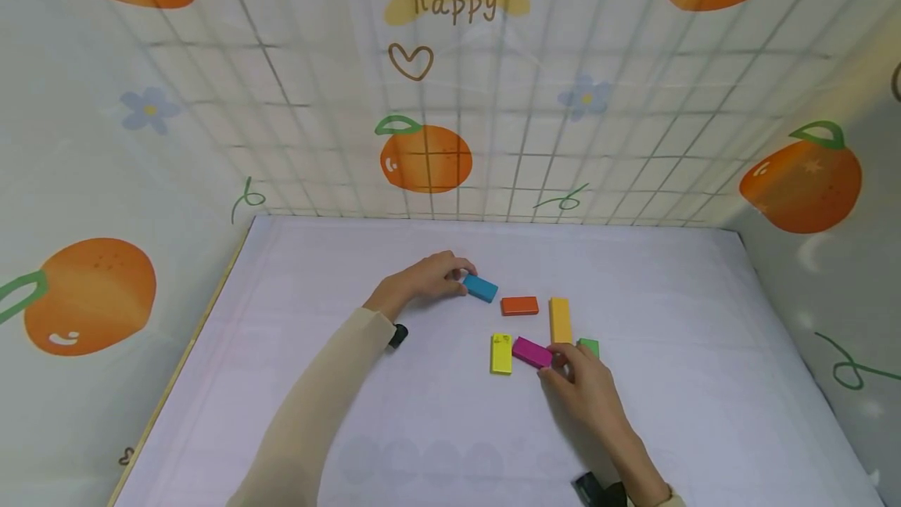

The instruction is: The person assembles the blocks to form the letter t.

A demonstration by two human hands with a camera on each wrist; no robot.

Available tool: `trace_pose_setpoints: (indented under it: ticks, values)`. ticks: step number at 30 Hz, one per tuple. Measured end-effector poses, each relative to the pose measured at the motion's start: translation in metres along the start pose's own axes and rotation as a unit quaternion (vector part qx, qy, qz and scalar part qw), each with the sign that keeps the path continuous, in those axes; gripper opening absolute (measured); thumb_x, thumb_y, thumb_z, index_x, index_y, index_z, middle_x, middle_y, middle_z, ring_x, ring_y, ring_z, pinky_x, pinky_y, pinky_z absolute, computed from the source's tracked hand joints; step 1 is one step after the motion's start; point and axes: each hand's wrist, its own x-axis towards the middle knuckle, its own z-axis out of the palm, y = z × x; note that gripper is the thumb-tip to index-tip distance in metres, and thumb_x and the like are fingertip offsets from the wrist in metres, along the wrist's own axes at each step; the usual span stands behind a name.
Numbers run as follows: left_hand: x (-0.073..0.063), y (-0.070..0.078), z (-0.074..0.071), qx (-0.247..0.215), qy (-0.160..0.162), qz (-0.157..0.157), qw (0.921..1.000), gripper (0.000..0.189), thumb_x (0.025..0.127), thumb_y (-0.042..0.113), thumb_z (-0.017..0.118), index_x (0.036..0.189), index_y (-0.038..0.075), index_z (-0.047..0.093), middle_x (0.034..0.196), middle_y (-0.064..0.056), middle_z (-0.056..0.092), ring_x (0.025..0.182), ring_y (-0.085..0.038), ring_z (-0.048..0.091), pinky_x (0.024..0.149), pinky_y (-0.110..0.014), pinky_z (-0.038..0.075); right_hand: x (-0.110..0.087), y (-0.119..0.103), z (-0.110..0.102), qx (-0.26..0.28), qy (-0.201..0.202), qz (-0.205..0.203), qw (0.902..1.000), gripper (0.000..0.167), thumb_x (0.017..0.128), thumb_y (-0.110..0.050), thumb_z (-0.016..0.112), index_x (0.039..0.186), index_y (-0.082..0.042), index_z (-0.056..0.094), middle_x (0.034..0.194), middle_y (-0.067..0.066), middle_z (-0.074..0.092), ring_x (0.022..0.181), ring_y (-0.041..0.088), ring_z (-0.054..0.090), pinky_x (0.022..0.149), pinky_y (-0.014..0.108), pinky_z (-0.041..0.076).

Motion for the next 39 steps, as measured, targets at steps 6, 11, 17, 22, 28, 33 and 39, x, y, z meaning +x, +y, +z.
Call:
trace_pose_setpoints:
  ticks: [6, 11, 17, 22, 28, 33, 39]
  values:
    - [-0.007, -0.002, 0.0, 0.003, 0.015, 0.006, 0.9999, 0.037, 0.095, 0.025, 0.071, 0.131, 0.021, 0.065, 0.102, 0.002, 0.055, 0.093, -0.016, 0.051, 0.083, -0.028, 0.045, 0.0, -0.002, -0.008, 0.002, 0.015, -0.018, 0.9997, 0.042, 0.085, -0.016, 0.082, 0.123, -0.007, 0.066, 0.096, 0.003, 0.061, 0.072, 0.016, 0.05, 0.058, 0.025, 0.043]
    - [-0.02, 0.0, -0.002, -0.002, 0.034, 0.004, 0.9994, 0.037, 0.096, 0.025, 0.071, 0.132, 0.021, 0.065, 0.106, 0.001, 0.057, 0.092, -0.016, 0.053, 0.083, -0.029, 0.047, 0.0, -0.002, -0.014, 0.007, 0.036, -0.045, 0.9983, 0.04, 0.083, -0.013, 0.083, 0.119, -0.005, 0.068, 0.096, 0.007, 0.062, 0.071, 0.016, 0.05, 0.057, 0.025, 0.043]
    - [-0.044, 0.001, -0.004, 0.004, 0.058, 0.0, 0.9983, 0.036, 0.097, 0.024, 0.069, 0.132, 0.023, 0.064, 0.107, 0.001, 0.058, 0.091, -0.015, 0.054, 0.083, -0.028, 0.048, 0.005, -0.003, -0.016, 0.006, 0.036, -0.067, 0.9971, 0.04, 0.082, -0.012, 0.084, 0.119, -0.007, 0.068, 0.094, 0.007, 0.062, 0.071, 0.016, 0.05, 0.057, 0.024, 0.044]
    - [-0.067, 0.0, -0.004, -0.008, 0.079, 0.003, 0.9969, 0.036, 0.096, 0.025, 0.07, 0.132, 0.023, 0.064, 0.107, 0.002, 0.057, 0.09, -0.014, 0.055, 0.082, -0.029, 0.049, 0.01, -0.008, -0.018, 0.014, 0.045, -0.103, 0.9936, 0.04, 0.081, -0.011, 0.085, 0.117, -0.007, 0.069, 0.091, 0.006, 0.06, 0.072, 0.016, 0.053, 0.059, 0.025, 0.047]
    - [-0.093, -0.005, 0.0, -0.031, 0.103, -0.006, 0.9942, 0.037, 0.096, 0.027, 0.071, 0.132, 0.024, 0.063, 0.106, 0.004, 0.055, 0.09, -0.012, 0.056, 0.081, -0.028, 0.049, 0.017, -0.018, -0.017, 0.024, 0.033, -0.118, 0.9922, 0.036, 0.083, -0.013, 0.083, 0.117, -0.01, 0.069, 0.092, 0.004, 0.06, 0.076, 0.016, 0.055, 0.061, 0.025, 0.049]
    - [-0.112, -0.007, 0.003, -0.036, 0.116, -0.012, 0.9925, 0.037, 0.096, 0.028, 0.07, 0.132, 0.025, 0.062, 0.106, 0.005, 0.055, 0.091, -0.011, 0.055, 0.08, -0.03, 0.049, 0.022, -0.025, -0.012, 0.035, 0.023, -0.127, 0.991, 0.037, 0.083, -0.013, 0.084, 0.117, -0.01, 0.07, 0.091, 0.003, 0.06, 0.073, 0.016, 0.052, 0.059, 0.024, 0.046]
    - [-0.129, -0.01, 0.009, -0.051, 0.129, -0.03, 0.9899, 0.036, 0.096, 0.027, 0.071, 0.131, 0.026, 0.063, 0.103, 0.005, 0.054, 0.088, -0.012, 0.055, 0.078, -0.031, 0.049, 0.025, -0.031, -0.008, 0.043, 0.006, -0.122, 0.9916, 0.038, 0.084, -0.014, 0.083, 0.119, -0.011, 0.069, 0.092, 0.004, 0.06, 0.071, 0.015, 0.05, 0.056, 0.024, 0.044]
